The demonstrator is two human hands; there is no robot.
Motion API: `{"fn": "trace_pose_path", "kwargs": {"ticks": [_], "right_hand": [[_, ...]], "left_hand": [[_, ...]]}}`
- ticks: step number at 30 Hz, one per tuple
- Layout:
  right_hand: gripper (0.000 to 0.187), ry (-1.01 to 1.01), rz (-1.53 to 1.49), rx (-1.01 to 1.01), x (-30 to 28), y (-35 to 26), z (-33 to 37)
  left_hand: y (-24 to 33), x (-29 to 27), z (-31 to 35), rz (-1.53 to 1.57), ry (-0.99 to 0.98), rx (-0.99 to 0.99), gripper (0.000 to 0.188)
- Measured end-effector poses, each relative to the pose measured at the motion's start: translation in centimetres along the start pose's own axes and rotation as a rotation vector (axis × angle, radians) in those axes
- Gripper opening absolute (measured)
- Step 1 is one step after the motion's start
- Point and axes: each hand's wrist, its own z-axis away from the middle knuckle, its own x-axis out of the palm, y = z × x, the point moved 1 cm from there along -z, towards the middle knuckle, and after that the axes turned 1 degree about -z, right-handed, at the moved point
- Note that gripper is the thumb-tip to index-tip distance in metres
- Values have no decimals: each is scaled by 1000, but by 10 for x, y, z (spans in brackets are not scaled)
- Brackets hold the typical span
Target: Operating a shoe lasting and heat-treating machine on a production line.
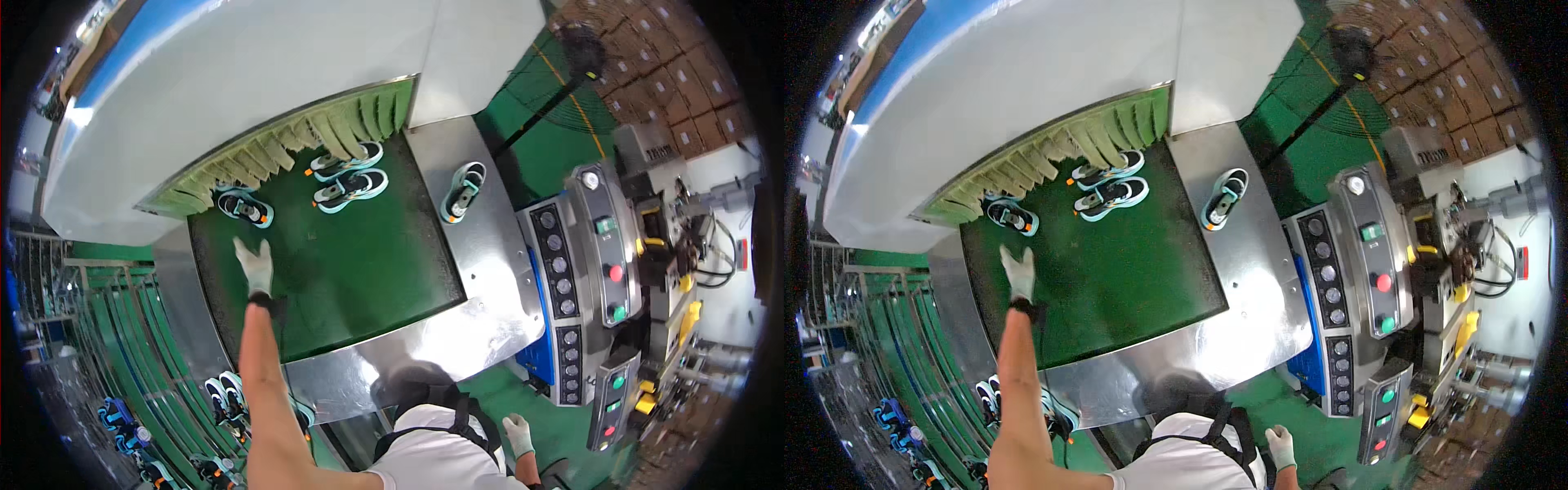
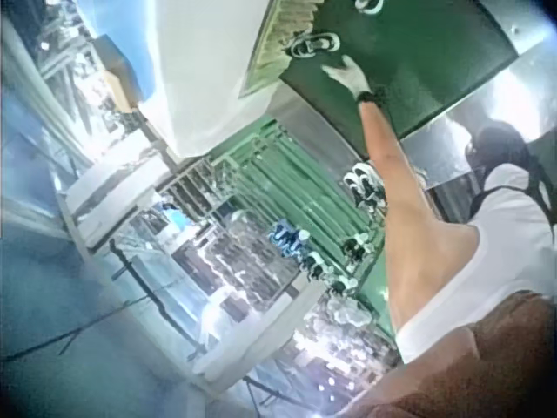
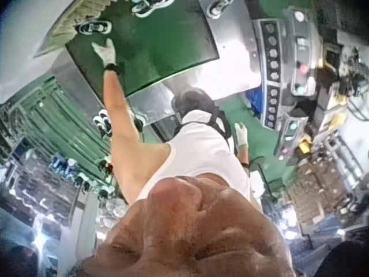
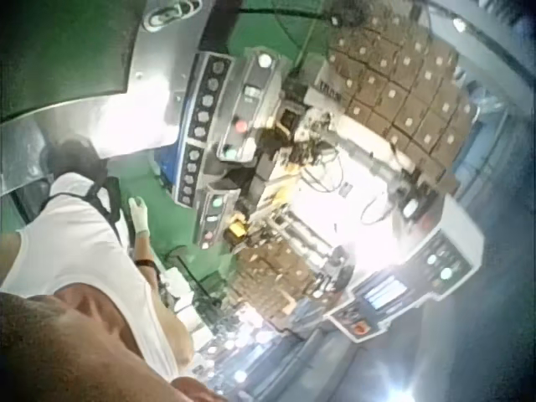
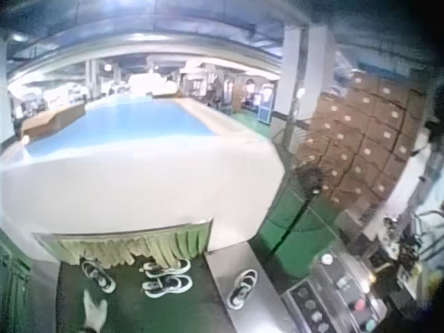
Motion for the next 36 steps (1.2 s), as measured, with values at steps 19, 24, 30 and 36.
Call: {"fn": "trace_pose_path", "kwargs": {"ticks": [19, 24, 30, 36], "right_hand": [[62, -383, 324, -668, 124, -262, 4], [65, -140, 591, -1319, 151, -323, 70], [46, -35, 362, -838, 27, -301, 69], [48, 98, -289, -584, -114, -207, 69]], "left_hand": [[79, -41, 68, -98, -301, 347, 24], [181, -8, 221, 131, -708, 709, 24], [360, 13, 358, 453, -1130, 925, 20], [510, 26, 475, 533, -1497, 1240, 41]]}}
